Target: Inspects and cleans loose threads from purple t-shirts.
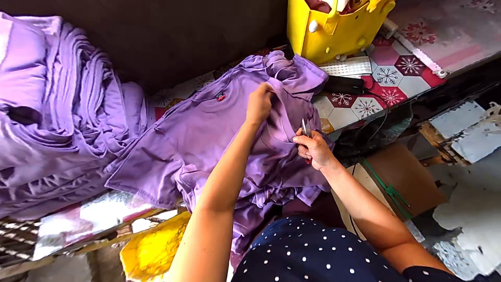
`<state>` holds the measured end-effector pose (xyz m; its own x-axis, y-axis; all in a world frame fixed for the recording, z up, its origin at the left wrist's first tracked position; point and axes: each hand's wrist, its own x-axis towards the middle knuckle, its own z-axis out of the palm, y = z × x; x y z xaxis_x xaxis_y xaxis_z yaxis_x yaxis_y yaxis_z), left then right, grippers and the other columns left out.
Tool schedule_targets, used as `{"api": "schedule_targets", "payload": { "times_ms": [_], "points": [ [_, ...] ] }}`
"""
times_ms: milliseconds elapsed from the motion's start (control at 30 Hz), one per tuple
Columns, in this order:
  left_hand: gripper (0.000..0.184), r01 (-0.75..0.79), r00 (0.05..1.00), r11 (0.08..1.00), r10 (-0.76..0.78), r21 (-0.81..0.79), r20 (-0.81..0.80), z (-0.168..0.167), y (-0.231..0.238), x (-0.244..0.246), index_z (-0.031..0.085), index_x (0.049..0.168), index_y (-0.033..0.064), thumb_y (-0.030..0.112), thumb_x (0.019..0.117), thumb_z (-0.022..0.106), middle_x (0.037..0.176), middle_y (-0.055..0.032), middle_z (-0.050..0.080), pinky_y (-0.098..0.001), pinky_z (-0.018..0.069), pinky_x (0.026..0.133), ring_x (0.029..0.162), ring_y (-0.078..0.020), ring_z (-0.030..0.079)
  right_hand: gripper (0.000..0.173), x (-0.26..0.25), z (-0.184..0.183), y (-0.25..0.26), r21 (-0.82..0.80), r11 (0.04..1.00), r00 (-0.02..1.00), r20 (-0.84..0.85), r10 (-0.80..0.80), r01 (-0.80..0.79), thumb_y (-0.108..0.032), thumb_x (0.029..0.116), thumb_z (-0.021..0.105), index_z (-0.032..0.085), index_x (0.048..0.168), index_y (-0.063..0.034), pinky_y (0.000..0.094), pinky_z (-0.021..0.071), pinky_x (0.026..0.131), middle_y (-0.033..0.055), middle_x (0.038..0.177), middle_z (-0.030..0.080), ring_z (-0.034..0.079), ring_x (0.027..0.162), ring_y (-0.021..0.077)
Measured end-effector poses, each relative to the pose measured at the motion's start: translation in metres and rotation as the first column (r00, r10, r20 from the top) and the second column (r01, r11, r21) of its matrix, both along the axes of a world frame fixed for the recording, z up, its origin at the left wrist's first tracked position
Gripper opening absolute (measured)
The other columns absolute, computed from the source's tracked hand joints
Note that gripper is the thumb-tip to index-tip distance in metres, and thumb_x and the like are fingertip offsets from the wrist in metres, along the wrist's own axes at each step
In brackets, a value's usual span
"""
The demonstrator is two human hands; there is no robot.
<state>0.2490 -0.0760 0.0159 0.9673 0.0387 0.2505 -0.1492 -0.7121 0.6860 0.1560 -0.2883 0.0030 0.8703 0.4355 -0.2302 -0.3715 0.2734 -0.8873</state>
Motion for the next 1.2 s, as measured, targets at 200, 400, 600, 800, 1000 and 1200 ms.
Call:
{"api": "schedule_targets", "payload": {
  "times_ms": [200, 400, 600, 800, 1000, 1200],
  "points": [
    [0.02, -0.044, 0.987, 0.802, 0.125, -0.596, 0.096, 0.049, 0.012, -0.075, 0.061, 0.111, 0.002, 0.011, 0.1066, 0.043, 0.088, 0.0035, 0.066, -0.0255, 0.056, 0.074, 0.078, -0.0022, 0.064, 0.018, -0.004, 0.021, -0.028, -0.15, 0.979, 0.884, 0.464, -0.056, 0.141, -0.009, 0.091, 0.047, 0.064, 0.093, -0.0139, 0.0206, 0.0477, 0.059, -0.0083, 0.076, 0.06, 0.055, 0.066, -0.0003],
    [0.03, -0.035, 0.988, 0.752, -0.075, -0.658, -0.138, 0.024, 0.039, -0.193, 0.069, 0.088, 0.0213, 0.012, 0.1044, 0.046, 0.075, 0.0151, 0.065, -0.0154, 0.0504, 0.061, 0.065, 0.0054, 0.058, 0.021, -0.012, 0.015, -0.07, -0.353, 0.907, 0.945, 0.303, -0.121, 0.229, -0.008, 0.0935, 0.045, 0.063, 0.088, -0.0169, 0.0157, 0.0359, 0.043, -0.0116, 0.063, 0.054, 0.041, 0.047, -0.003],
    [0.032, -0.136, 0.969, 0.59, -0.087, -0.796, -0.23, -0.024, 0.004, -0.223, 0.067, 0.105, 0.0113, 0.01, 0.1068, 0.035, 0.102, 0.0053, 0.071, -0.0252, 0.0559, 0.083, 0.091, -0.0025, 0.066, 0.027, -0.031, -0.01, -0.035, -0.704, 0.53, 0.746, 0.64, 0.184, 0.473, -0.016, 0.0969, 0.068, 0.071, 0.115, 0.0043, 0.0572, 0.0559, 0.085, 0.0222, 0.112, 0.07, 0.07, 0.098, 0.0368],
    [0.024, -0.079, 0.993, 0.764, 0.006, -0.641, -0.116, -0.002, -0.01, -0.224, 0.057, 0.094, 0.0155, 0.012, 0.1083, 0.038, 0.073, 0.0125, 0.055, -0.0155, 0.0468, 0.063, 0.065, 0.0044, 0.053, 0.013, -0.039, 0.02, 0.006, -0.472, 0.878, 0.824, 0.464, 0.324, -0.079, -0.015, 0.0942, 0.072, 0.069, 0.1, -0.003, 0.0272, 0.0512, 0.068, 0.002, 0.082, 0.065, 0.059, 0.071, 0.007],
    [0.031, -0.161, 0.978, 0.439, -0.052, -0.884, -0.204, 0.0, -0.01, -0.22, 0.063, 0.085, 0.0187, 0.01, 0.1052, 0.041, 0.071, 0.0084, 0.064, -0.0238, 0.057, 0.068, 0.067, -0.0017, 0.063, 0.013, -0.037, 0.01, 0.002, -0.362, 0.921, 0.897, 0.344, 0.278, -0.146, -0.012, 0.0993, 0.062, 0.066, 0.087, -0.0087, 0.0201, 0.0455, 0.058, -0.0063, 0.067, 0.057, 0.051, 0.059, -0.0003],
    [0.009, -0.113, 0.99, 0.634, 0.012, -0.765, -0.137, 0.004, -0.027, -0.223, 0.064, 0.091, 0.0106, 0.003, 0.0897, 0.069, 0.078, 0.0042, 0.069, -0.0241, 0.0576, 0.071, 0.073, -0.0044, 0.067, 0.016, -0.064, 0.001, 0.011, -0.386, 0.84, 0.668, 0.743, 0.039, 0.381, -0.012, 0.0929, 0.072, 0.076, 0.104, -0.0014, 0.0264, 0.0589, 0.082, 0.0092, 0.106, 0.072, 0.069, 0.094, 0.0109]
  ]
}}
